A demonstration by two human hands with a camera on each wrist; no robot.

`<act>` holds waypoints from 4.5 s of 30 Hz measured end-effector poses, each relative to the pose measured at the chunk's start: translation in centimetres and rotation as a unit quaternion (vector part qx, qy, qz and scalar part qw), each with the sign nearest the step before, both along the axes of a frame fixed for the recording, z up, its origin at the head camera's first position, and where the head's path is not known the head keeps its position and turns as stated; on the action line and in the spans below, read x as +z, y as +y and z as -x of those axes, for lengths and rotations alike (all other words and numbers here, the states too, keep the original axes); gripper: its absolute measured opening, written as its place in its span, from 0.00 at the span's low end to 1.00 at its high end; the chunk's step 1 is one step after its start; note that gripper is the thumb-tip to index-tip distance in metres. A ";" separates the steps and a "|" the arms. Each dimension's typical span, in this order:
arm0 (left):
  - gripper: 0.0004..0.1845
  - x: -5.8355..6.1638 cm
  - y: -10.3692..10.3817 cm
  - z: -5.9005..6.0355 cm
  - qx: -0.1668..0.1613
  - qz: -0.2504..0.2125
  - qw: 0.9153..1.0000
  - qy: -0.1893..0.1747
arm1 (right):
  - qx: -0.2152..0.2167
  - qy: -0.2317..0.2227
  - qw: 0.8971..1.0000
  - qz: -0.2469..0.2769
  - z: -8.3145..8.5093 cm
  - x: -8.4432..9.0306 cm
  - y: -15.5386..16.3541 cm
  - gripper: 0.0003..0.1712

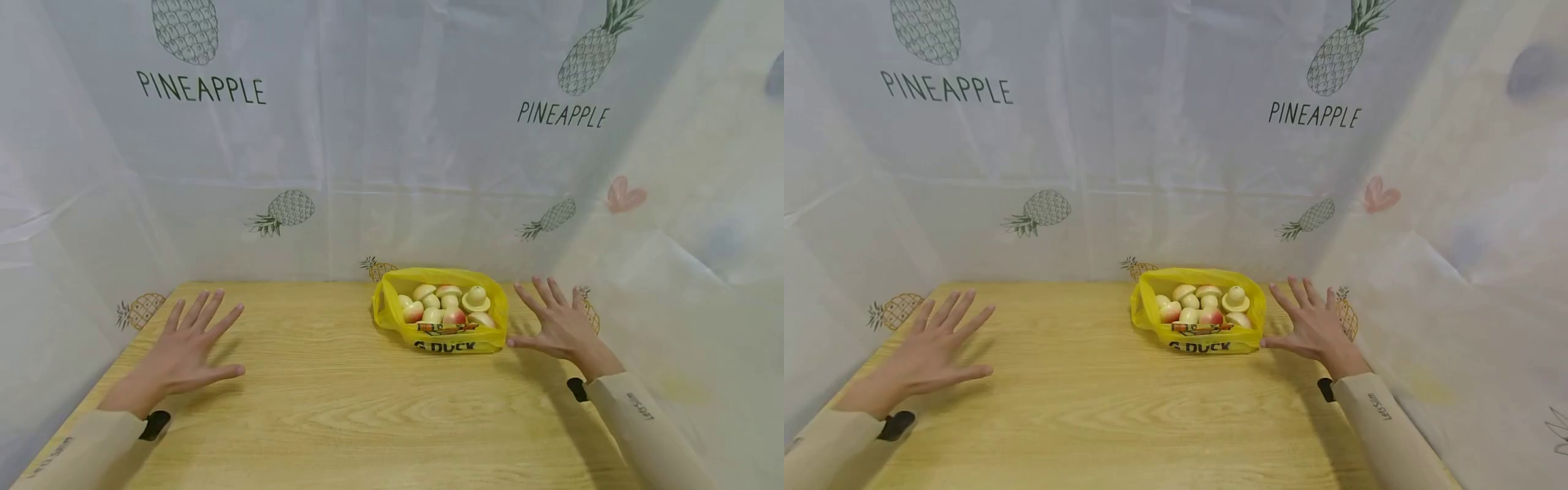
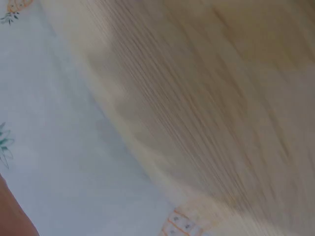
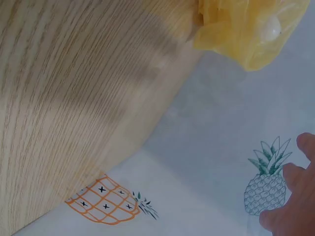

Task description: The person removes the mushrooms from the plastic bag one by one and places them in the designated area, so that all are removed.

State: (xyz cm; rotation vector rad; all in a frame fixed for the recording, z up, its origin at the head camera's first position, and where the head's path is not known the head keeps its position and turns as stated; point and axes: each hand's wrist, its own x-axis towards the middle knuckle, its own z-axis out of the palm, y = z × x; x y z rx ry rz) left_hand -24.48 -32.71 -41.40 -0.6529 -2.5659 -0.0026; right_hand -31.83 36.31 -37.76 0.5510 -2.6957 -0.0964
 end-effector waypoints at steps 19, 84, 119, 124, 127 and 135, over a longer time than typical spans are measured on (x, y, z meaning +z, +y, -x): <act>0.54 -0.3 7.9 2.3 -0.064 -0.069 0.990 -0.102 | 0.064 -0.094 0.986 0.123 1.7 -1.5 -3.5 0.59; 0.39 -0.5 28.1 10.9 -0.059 -0.311 0.905 -0.285 | 0.047 -0.191 0.906 0.374 4.2 -4.9 -2.8 0.35; 0.36 0.0 26.3 7.5 -0.045 -0.279 0.927 -0.245 | 0.111 -0.221 0.893 0.377 3.7 -5.6 -3.3 0.37; 0.33 0.6 26.2 7.5 -0.043 -0.261 0.948 -0.174 | 0.105 -0.247 0.883 0.386 3.7 -5.5 -3.2 0.38; 0.31 1.0 26.2 7.5 -0.054 -0.246 0.960 -0.119 | 0.101 -0.260 0.878 0.388 3.6 -5.4 -3.2 0.39; 0.28 2.7 26.9 7.3 -0.130 -0.194 0.967 -0.100 | 0.098 -0.271 0.876 0.387 3.6 -5.3 -3.1 0.40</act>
